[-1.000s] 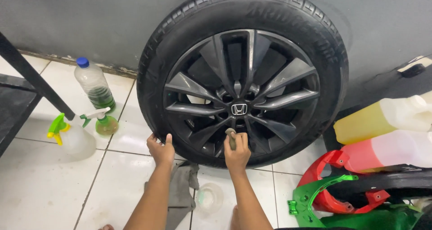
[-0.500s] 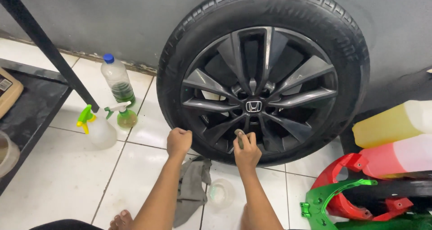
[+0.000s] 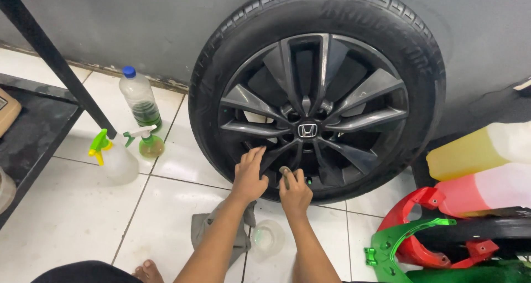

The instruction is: The person scrubs the spokes and rim of a car wheel using a small sponge and a cleaning solution. They periodically wipe the wheel with a grey cloth to remove residue.

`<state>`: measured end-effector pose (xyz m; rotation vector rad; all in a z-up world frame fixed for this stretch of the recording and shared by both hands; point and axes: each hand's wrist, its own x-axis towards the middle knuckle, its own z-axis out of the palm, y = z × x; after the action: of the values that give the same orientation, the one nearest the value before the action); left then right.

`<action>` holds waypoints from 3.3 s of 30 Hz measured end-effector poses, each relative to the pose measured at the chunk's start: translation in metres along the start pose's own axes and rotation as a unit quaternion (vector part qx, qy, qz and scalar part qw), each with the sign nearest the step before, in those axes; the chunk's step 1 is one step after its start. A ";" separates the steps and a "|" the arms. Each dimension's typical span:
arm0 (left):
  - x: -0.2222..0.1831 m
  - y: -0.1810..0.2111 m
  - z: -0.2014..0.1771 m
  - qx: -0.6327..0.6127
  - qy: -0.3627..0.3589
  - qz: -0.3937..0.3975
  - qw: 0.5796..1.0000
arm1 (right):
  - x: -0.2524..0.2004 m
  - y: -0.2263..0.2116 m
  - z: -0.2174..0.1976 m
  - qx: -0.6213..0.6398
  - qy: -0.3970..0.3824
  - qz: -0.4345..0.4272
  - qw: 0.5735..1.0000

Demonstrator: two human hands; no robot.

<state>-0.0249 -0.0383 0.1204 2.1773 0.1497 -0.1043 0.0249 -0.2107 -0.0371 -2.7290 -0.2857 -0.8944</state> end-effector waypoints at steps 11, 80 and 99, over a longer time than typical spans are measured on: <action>0.015 -0.009 0.011 -0.013 -0.002 -0.033 0.999 | -0.003 0.002 0.003 -0.028 0.016 -0.004 0.999; 0.032 -0.024 0.031 -0.070 0.040 -0.070 0.994 | -0.001 0.017 -0.007 0.067 -0.006 0.056 0.996; 0.035 -0.011 0.025 -0.048 0.048 -0.102 0.992 | 0.048 0.005 -0.012 0.371 -0.032 0.465 0.803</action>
<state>0.0076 -0.0502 0.0928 2.0677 0.4237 -0.1056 0.0579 -0.2138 0.0004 -1.7728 0.5581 -0.2825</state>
